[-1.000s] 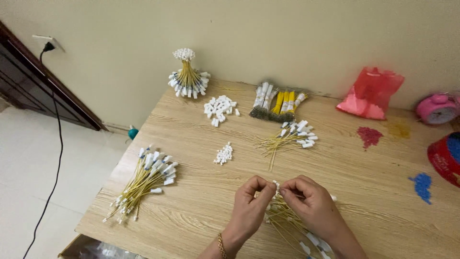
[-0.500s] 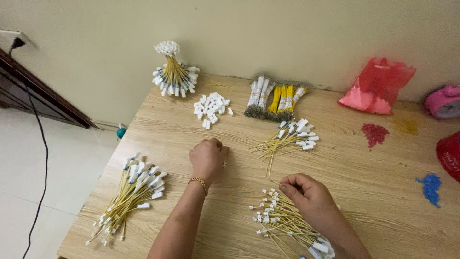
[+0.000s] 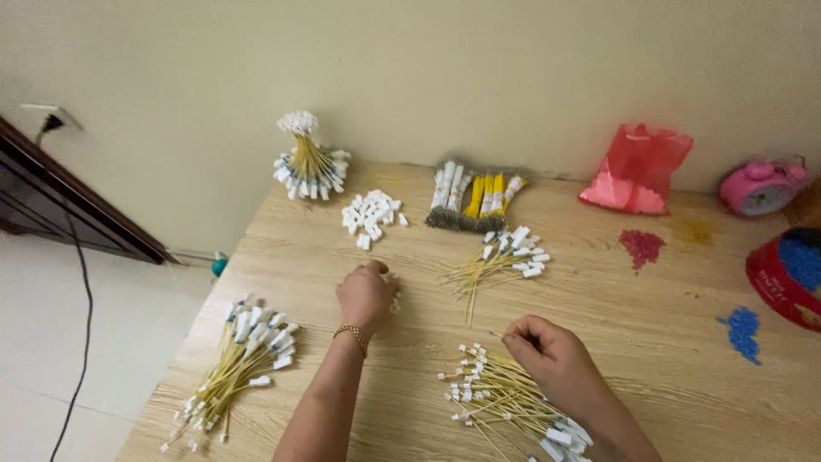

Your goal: Assembling electrical connectors by attaching plastic sleeves to wired pins.

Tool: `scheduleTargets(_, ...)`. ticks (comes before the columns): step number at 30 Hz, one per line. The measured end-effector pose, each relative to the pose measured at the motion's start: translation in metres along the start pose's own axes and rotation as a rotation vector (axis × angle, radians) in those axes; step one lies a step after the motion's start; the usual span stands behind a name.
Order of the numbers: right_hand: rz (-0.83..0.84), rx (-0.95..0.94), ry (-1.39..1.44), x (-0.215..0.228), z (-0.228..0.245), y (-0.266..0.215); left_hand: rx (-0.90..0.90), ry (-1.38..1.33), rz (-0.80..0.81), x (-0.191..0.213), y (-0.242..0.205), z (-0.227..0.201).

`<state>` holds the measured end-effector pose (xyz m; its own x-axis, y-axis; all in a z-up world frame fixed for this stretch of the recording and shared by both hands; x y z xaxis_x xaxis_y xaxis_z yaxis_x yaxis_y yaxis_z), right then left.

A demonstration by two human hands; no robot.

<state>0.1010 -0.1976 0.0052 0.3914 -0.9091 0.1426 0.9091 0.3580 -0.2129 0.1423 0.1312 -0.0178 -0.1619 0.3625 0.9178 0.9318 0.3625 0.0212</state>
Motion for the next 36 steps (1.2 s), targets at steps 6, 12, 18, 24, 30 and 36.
scheduleTargets(6, 0.006, -0.057, -0.047, -0.001, -0.004, -0.001, 0.021, -0.016, 0.08, 0.02, -0.004, -0.017)
scheduleTargets(12, -0.018, -0.07, -0.094, -0.004, 0.017, -0.011, -0.039, -0.007, 0.003, 0.003, 0.002, -0.009)
scheduleTargets(18, -0.045, -0.03, -0.098, 0.001, 0.028, -0.022, -0.073, -0.571, 0.031, 0.018, -0.043, -0.035)
scheduleTargets(24, -0.045, -0.035, -0.079, -0.008, 0.05, -0.036, -0.014, -1.254, 0.274, 0.02, -0.126, -0.069)
scheduleTargets(30, -0.044, -0.06, -0.184, -0.015, 0.058, -0.046, -0.017, -1.659, 0.41, 0.005, -0.155, -0.082)
scheduleTargets(36, -0.008, -0.069, -0.149, -0.018, 0.069, -0.058, -0.071, -1.643, 0.47, 0.004, -0.165, -0.085)
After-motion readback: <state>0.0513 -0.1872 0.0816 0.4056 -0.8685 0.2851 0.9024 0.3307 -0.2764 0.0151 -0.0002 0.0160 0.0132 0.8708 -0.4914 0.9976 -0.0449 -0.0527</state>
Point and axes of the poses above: each hand's wrist, its own y-axis towards the middle knuckle, its own x-axis out of the back of the hand, z = x × y, the point moved 2 cm from there along y, towards the middle knuckle, and after that the axes turned 5 degrees about -x, right-handed, at the moved point
